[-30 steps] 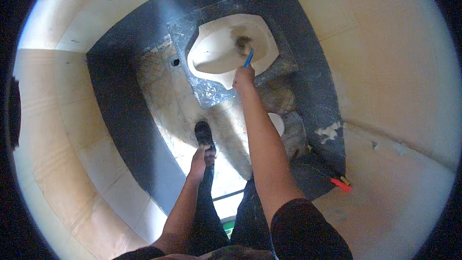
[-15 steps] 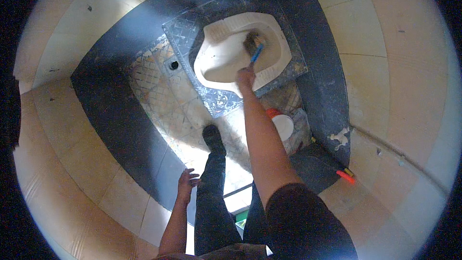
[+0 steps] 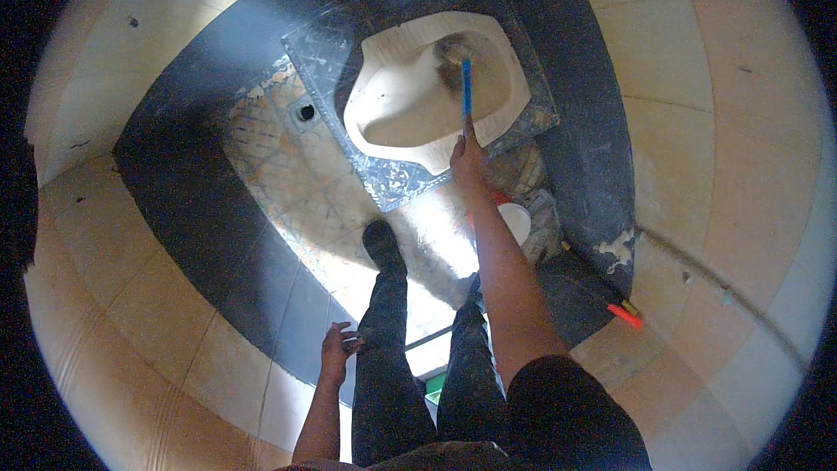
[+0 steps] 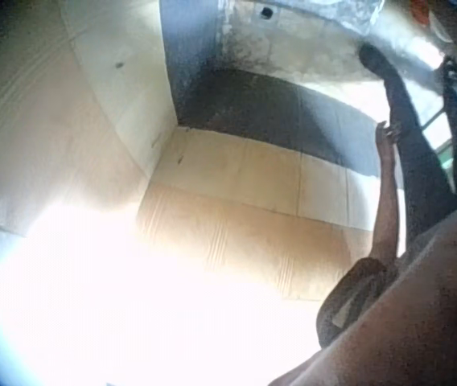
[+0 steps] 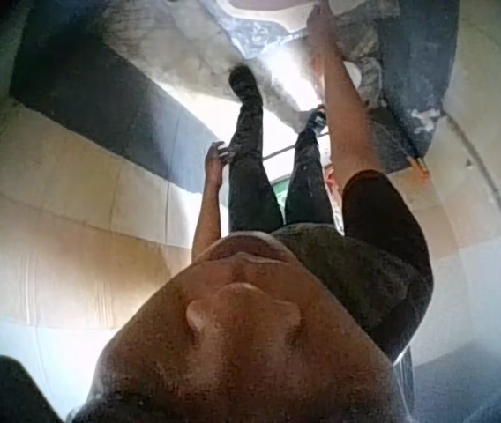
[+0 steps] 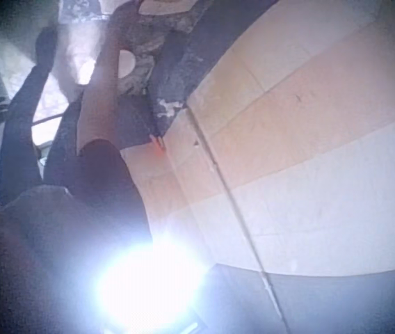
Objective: The person cleans a squat toilet using a long-handled brush and water from a bucket, scrubbing the interior surfaces and rinsing with water.
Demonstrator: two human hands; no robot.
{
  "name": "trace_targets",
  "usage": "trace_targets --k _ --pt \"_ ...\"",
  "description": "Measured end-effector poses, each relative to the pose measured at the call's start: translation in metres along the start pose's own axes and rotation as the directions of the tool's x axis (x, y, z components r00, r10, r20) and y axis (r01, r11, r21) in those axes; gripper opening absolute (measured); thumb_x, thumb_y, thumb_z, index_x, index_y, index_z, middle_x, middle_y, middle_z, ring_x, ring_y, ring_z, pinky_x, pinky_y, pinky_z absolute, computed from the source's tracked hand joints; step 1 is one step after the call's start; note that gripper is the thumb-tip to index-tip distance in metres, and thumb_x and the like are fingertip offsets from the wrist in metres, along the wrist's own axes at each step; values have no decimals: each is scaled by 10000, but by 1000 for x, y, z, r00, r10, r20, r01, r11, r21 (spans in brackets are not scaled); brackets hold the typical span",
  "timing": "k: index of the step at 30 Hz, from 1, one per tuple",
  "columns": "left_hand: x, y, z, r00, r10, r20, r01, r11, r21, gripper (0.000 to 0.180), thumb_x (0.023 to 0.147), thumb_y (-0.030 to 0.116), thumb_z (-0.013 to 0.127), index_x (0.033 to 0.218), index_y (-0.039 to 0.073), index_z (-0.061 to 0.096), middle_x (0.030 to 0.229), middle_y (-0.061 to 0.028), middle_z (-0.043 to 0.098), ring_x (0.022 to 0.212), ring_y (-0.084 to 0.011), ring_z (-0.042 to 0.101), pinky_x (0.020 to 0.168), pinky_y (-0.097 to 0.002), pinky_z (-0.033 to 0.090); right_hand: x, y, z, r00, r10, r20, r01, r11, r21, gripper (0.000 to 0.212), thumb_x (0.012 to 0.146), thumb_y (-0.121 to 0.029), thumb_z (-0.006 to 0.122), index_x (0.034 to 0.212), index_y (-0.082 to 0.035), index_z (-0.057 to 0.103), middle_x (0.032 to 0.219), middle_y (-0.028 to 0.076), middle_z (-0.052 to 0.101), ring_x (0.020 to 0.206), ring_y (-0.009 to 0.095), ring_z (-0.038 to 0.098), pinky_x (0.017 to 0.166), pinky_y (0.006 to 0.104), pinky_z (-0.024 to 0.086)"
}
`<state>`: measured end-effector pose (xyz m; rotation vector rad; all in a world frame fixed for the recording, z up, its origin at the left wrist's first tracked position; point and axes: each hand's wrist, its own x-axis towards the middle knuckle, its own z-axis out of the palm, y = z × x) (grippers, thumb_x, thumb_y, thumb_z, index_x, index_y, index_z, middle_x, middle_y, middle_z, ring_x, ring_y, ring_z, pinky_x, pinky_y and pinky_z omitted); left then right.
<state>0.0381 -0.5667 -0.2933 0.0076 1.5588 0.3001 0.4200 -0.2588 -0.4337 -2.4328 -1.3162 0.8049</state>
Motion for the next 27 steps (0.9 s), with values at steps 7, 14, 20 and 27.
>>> trace_targets --k 7,14,20,27 --pt "7 5 4 1000 2 -11 -1 997 77 537 1022 506 379 1226 32 527 1021 -143 667 872 -222 665 809 -352 507 8 28 7 990 129 -51 -139 939 -313 610 964 -250 493 1525 -280 256 741 253 663 680 446 664 585 564 532" --pt "8 0 10 1000 1 -29 1 997 76 567 1008 537 406 1226 27 525 1001 -135 665 858 -208 659 797 -340 504 2 50 69 992 118 -51 -127 970 -210 666 947 -214 513 1539 -254 211 737 247 664 676 457 656 579 559 519" --pt "8 -15 13 996 -60 -59 63 996 60 517 1024 485 405 1206 23 546 971 -125 669 843 -194 654 759 -328 494 30 23 52 924 383 3 -186 443 877 214 961 -237 500 1173 -215 493 709 115 585 518 287 561 445 421 442" --pt "10 -16 15 999 -30 -26 33 994 105 542 1015 506 419 1234 25 537 982 -136 660 884 -211 647 823 -357 502 114 -59 34 798 528 292 -388 79 918 173 939 -304 518 966 -143 461 758 69 513 634 213 506 558 375 422"
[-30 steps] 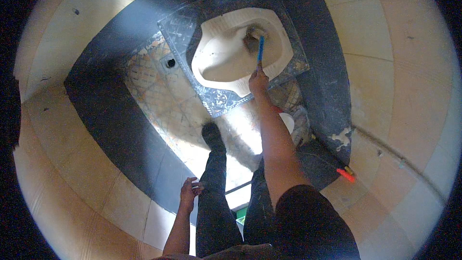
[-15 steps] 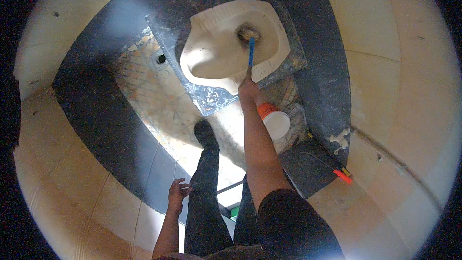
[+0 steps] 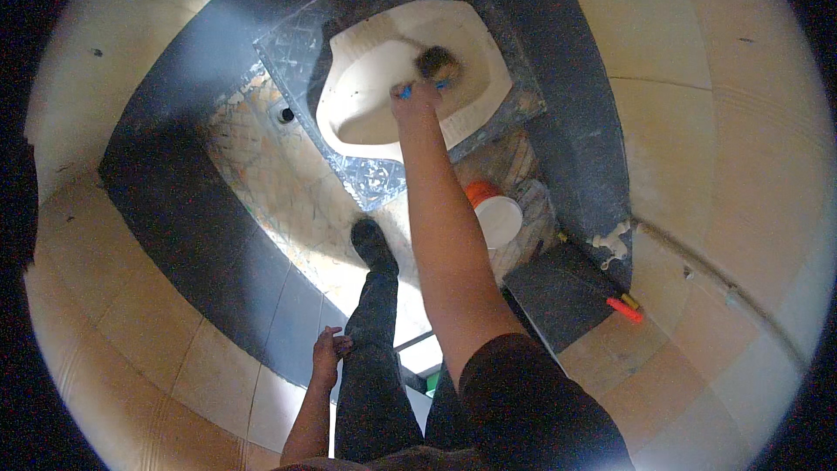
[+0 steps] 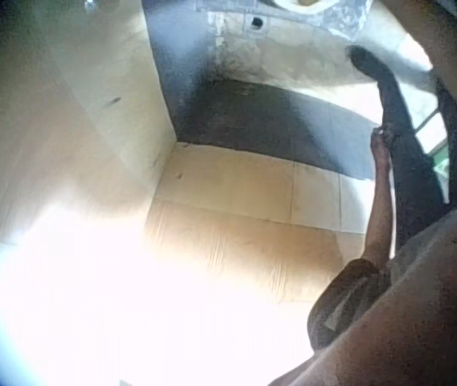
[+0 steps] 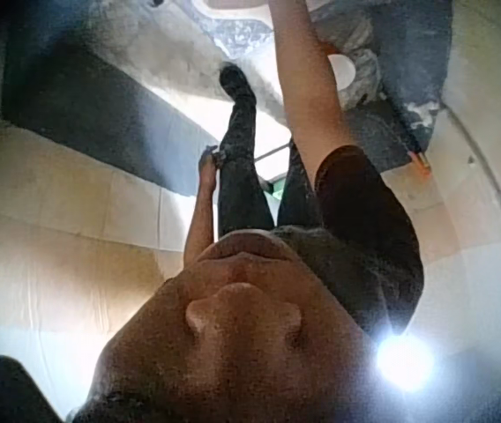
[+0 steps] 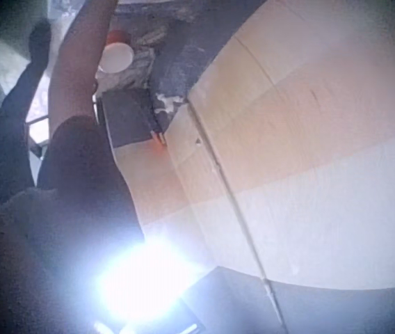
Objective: The person cleans a squat toilet using a long-handled brush and water from a bucket, scrubbing the interior surfaces and rinsing with water.
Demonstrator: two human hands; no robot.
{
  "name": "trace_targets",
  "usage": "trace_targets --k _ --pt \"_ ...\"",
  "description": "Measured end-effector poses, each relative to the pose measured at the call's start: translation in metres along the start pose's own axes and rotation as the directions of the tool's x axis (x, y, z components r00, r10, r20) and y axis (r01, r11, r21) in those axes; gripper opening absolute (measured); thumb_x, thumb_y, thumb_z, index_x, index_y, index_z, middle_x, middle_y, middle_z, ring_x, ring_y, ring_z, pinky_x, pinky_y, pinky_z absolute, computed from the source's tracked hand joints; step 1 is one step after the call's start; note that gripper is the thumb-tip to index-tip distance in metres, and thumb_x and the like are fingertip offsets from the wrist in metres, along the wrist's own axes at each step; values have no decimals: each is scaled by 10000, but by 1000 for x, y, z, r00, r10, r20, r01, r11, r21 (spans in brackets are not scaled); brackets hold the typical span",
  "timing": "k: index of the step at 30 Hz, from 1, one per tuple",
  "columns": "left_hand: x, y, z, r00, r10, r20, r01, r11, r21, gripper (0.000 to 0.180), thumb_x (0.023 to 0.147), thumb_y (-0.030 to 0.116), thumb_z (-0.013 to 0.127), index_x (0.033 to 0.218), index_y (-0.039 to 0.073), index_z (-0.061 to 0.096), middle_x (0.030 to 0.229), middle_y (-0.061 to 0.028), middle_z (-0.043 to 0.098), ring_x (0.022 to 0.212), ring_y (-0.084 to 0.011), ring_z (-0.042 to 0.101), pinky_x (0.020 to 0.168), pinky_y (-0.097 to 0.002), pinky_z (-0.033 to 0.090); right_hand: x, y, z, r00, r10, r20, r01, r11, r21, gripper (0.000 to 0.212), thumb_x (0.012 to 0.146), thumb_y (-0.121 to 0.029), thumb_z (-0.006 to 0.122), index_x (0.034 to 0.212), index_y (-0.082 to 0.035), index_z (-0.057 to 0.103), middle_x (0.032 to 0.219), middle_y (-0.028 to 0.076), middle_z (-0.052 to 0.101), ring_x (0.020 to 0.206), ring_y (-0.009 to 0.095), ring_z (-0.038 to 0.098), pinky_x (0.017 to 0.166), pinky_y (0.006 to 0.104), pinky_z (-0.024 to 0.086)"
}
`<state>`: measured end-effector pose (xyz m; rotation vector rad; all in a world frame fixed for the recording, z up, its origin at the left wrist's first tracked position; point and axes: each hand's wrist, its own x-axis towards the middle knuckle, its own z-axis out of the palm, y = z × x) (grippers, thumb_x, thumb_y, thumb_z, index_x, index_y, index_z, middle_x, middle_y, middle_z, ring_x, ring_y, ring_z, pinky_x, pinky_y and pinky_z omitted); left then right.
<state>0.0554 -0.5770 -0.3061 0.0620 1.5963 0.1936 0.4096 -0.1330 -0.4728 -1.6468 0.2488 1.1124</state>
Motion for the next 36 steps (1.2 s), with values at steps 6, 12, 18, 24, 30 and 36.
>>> trace_targets --k 6,12,18,24,30,36 --pt "-3 6 -9 999 -36 -3 36 999 -12 540 1012 506 431 1232 24 535 991 -147 659 867 -213 654 803 -355 517 43 -41 25 978 -187 88 204 802 -561 287 906 -300 540 1089 -80 517 892 139 614 801 272 599 697 418 488" --pt "-10 -6 -23 996 -77 -52 78 997 5 560 1007 512 439 1244 14 533 996 -154 657 846 -214 655 791 -354 525 3 39 -51 814 -419 401 451 21 -893 489 905 -267 521 1333 -40 455 986 234 681 948 368 674 829 481 543" --pt "-3 -25 -30 996 -85 -19 84 996 -25 490 1013 474 446 1181 27 560 952 -127 668 789 -180 641 702 -321 489 10 0 -101 896 -143 421 343 -382 -858 651 897 -130 520 1499 -77 280 985 244 666 889 406 677 795 509 542" --pt "-10 -8 -25 996 -68 -63 67 997 -30 457 1021 438 451 1192 29 560 973 -125 668 797 -183 651 684 -309 486 -47 -34 -149 904 -84 419 351 -416 -839 600 917 -81 452 1499 -99 309 985 263 656 910 426 663 813 531 529" --pt "-11 -14 -29 998 -51 -31 52 998 18 579 997 526 456 1254 15 544 1021 -153 647 866 -221 640 805 -360 509 -99 -46 -196 884 10 467 421 -453 -786 605 905 -84 469 1490 -70 314 1027 253 656 948 430 650 823 530 522" --pt "-7 -7 -23 1000 -15 7 15 1000 14 550 1008 514 439 1244 29 548 1013 -146 655 877 -221 643 787 -350 510 -39 -53 -168 882 -70 465 398 -417 -817 618 902 -83 481 1496 -69 309 1030 267 652 938 423 654 811 527 525"
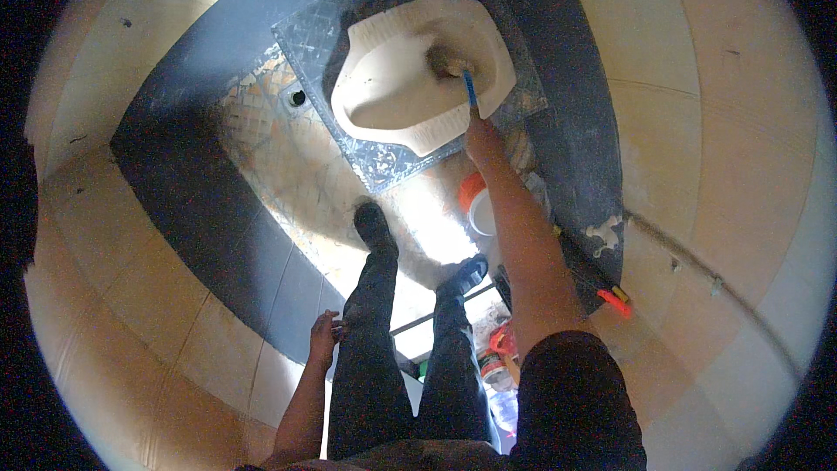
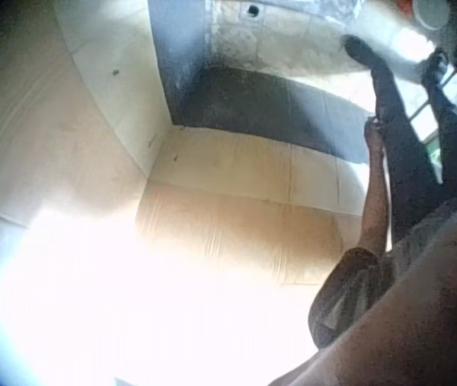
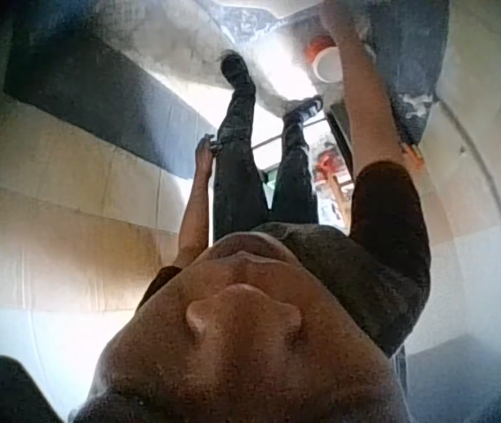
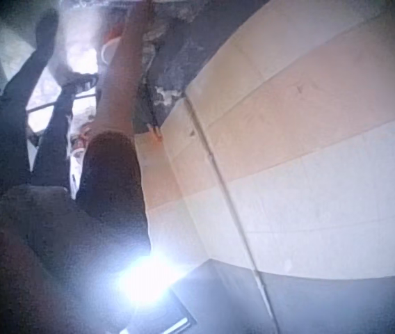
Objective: The person cleans a squat toilet using a long-handled brush and water from a bucket, scrubbing the interior surfaces and rinsing with water.
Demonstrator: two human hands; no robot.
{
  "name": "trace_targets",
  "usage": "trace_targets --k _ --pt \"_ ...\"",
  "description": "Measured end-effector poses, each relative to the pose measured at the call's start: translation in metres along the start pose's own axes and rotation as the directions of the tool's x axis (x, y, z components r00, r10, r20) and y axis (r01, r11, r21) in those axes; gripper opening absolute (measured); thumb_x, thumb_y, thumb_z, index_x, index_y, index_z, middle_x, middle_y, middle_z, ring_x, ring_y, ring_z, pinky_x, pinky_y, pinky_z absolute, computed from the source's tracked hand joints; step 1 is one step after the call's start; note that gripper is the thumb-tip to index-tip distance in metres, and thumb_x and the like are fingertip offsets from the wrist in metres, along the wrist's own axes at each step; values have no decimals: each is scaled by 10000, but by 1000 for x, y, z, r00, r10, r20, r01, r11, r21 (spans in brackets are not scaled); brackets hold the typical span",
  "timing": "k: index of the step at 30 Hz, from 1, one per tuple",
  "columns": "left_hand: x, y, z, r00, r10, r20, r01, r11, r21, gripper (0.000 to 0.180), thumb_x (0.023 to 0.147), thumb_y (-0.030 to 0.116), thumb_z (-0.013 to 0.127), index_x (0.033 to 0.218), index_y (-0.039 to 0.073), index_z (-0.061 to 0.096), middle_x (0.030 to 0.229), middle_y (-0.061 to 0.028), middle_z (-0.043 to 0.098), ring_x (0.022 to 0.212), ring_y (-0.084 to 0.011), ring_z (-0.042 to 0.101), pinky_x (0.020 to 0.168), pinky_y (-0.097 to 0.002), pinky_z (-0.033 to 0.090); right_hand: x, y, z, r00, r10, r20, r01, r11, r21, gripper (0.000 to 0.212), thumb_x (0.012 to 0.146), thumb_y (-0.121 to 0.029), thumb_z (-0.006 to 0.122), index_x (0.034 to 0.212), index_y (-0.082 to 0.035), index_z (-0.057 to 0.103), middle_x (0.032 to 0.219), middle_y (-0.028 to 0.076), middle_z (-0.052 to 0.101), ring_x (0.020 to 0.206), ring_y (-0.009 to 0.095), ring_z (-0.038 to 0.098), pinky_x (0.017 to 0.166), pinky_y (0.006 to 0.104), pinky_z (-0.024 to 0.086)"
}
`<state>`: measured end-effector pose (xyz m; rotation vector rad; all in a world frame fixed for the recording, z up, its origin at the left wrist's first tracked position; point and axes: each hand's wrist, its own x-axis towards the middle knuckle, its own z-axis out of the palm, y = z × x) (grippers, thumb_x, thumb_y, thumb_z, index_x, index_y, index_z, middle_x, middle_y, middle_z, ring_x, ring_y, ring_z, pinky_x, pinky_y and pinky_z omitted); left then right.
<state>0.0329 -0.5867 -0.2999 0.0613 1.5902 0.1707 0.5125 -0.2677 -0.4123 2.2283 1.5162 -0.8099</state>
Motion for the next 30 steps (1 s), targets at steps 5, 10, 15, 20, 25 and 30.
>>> trace_targets --k 5,10,15,20,25,30 --pt "-16 11 5 999 48 -22 -48 999 17 428 1019 420 461 1154 29 568 927 -107 658 786 -187 633 726 -313 495 -83 -4 -3 990 -94 106 74 982 177 728 873 -119 537 1535 -88 236 1041 273 653 918 379 672 806 538 531" --pt "-9 -1 13 997 60 -39 -61 998 -10 419 1020 404 471 1152 18 565 916 -95 656 790 -186 634 739 -319 503 -122 -48 11 965 -190 179 200 979 -37 601 899 -126 518 1470 -58 344 1016 280 655 931 423 654 807 522 517" --pt "-9 10 15 994 107 -19 -104 989 107 488 1039 456 390 1187 31 579 974 -123 681 845 -199 649 785 -352 497 -99 -58 -36 974 -17 228 -20 987 162 669 871 -88 532 1503 -90 311 1095 311 625 982 438 651 856 561 509" --pt "-24 8 4 998 51 -48 -55 995 -86 389 1022 374 461 1131 15 566 947 -115 666 831 -190 647 755 -338 517 -159 -82 -101 959 -85 269 127 982 -142 544 934 -119 481 1465 -72 370 1018 287 651 935 429 649 805 518 518" --pt "-10 -1 7 998 63 -32 -63 998 -8 379 1022 373 453 1132 31 575 956 -109 665 833 -191 645 751 -347 511 -104 -52 -61 965 -107 241 136 985 -108 576 910 -64 468 1474 -119 367 1186 284 617 1067 442 623 929 526 488" --pt "-25 1 -2 997 59 -44 -64 993 -104 466 1031 447 415 1180 39 580 922 -105 664 774 -172 628 741 -325 495 -133 -68 -84 944 -107 313 158 977 -144 593 903 -66 493 1479 -98 354 1137 286 628 983 429 638 860 513 510"
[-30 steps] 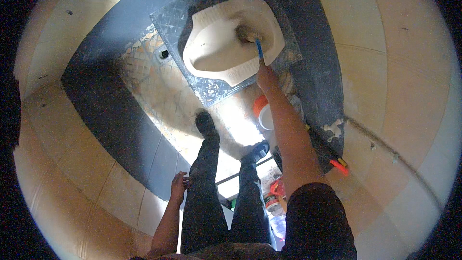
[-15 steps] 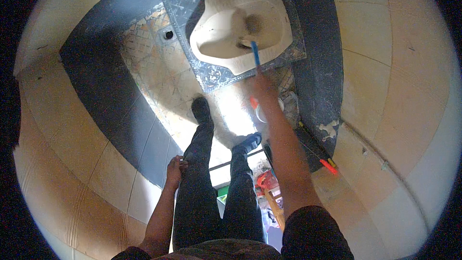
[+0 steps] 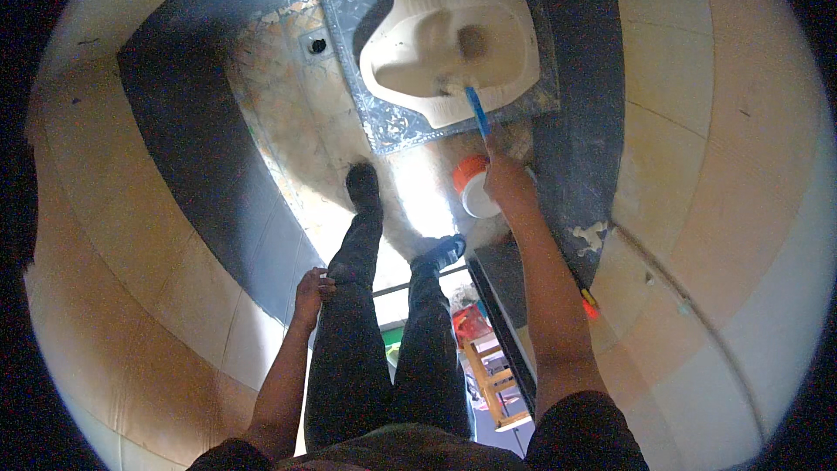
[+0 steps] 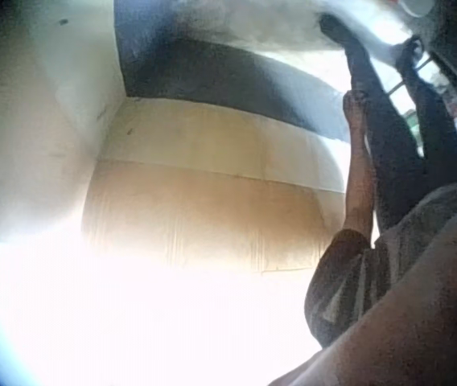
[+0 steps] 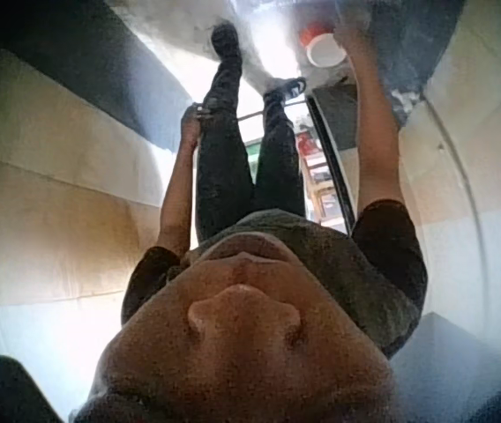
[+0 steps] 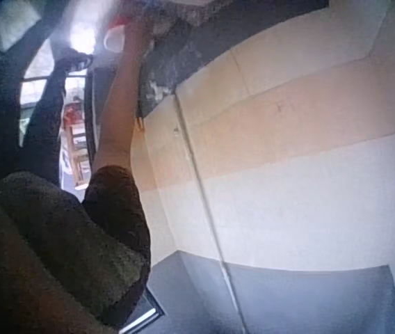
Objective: The person cleans a squat toilet using a long-handled brush and water from a bucket, scrubbing the interior surfaces and rinsing with water.
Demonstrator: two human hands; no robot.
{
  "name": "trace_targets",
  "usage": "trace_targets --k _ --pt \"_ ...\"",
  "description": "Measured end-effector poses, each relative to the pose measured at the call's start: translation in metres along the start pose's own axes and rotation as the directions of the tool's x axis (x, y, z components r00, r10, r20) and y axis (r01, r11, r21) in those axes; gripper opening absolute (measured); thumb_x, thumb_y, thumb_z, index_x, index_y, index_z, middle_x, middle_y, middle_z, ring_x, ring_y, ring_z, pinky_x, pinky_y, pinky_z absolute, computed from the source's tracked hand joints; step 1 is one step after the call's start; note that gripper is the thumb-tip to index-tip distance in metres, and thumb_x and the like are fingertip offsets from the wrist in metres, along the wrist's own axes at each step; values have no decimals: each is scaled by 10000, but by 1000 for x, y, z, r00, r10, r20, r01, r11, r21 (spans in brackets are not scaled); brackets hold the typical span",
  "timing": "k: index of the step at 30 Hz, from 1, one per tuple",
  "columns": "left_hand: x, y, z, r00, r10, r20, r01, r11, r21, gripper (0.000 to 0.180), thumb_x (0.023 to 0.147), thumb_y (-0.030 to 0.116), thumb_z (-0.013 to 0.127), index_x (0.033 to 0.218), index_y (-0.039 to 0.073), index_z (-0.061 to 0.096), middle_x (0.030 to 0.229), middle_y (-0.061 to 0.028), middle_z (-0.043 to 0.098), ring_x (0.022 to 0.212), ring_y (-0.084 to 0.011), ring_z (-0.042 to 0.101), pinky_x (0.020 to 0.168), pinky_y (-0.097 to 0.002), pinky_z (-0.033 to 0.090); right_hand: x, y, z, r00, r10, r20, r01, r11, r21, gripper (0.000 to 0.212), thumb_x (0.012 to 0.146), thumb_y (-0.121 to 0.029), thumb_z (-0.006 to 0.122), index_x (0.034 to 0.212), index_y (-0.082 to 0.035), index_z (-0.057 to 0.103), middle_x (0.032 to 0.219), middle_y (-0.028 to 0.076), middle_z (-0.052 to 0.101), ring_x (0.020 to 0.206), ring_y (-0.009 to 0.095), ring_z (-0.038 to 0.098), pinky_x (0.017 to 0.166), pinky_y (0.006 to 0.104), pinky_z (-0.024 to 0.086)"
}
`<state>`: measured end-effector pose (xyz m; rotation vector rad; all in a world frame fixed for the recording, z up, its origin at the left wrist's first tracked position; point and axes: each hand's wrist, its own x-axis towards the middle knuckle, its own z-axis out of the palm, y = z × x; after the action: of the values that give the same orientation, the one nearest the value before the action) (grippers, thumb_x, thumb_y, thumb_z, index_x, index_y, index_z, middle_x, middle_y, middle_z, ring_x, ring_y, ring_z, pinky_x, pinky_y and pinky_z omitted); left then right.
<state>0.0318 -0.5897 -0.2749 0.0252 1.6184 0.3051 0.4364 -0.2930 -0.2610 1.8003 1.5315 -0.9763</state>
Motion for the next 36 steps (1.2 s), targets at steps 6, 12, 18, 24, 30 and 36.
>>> trace_targets --k 6,12,18,24,30,36 --pt "8 -1 -7 998 -40 37 40 999 13 358 1018 351 441 1188 53 539 964 -128 663 777 -195 654 742 -322 506 30 2 -55 996 39 79 -41 999 30 634 908 -74 537 1501 -117 318 1050 270 660 781 364 668 642 466 548" --pt "19 -16 -25 999 -32 28 32 999 21 529 1018 501 406 1242 49 563 1026 -130 664 839 -190 642 809 -335 493 47 -19 -77 986 83 143 -56 982 -182 579 909 -76 547 1461 -81 371 1043 261 664 889 388 671 715 474 556" --pt "11 -21 -45 999 32 13 -31 999 -20 536 1039 488 355 1243 40 564 1016 -140 667 863 -198 643 788 -334 489 55 -15 -82 988 -149 47 151 836 -528 551 937 -64 499 1473 -96 377 1057 246 662 888 365 689 694 484 561" --pt "6 -19 -54 999 11 -37 -11 1000 -14 517 1041 481 361 1229 45 565 1004 -130 675 845 -186 644 757 -329 492 38 -61 -76 991 -134 14 114 781 -614 490 958 -116 450 1447 -99 423 985 210 674 892 370 685 731 487 558" --pt "16 -17 -53 999 27 -28 -28 999 -34 505 1038 481 369 1224 53 562 978 -116 668 827 -178 645 744 -310 494 36 -13 -85 1000 -16 -17 4 822 -570 571 929 -41 452 1487 -133 374 970 229 671 876 350 693 712 472 561" --pt "12 -17 -58 998 19 -57 -16 999 50 483 1034 476 380 1221 71 565 1000 -118 664 835 -181 651 728 -304 493 -8 -33 -50 995 -93 39 101 878 -467 663 892 17 483 1508 -180 340 1028 269 665 961 389 679 778 484 556"
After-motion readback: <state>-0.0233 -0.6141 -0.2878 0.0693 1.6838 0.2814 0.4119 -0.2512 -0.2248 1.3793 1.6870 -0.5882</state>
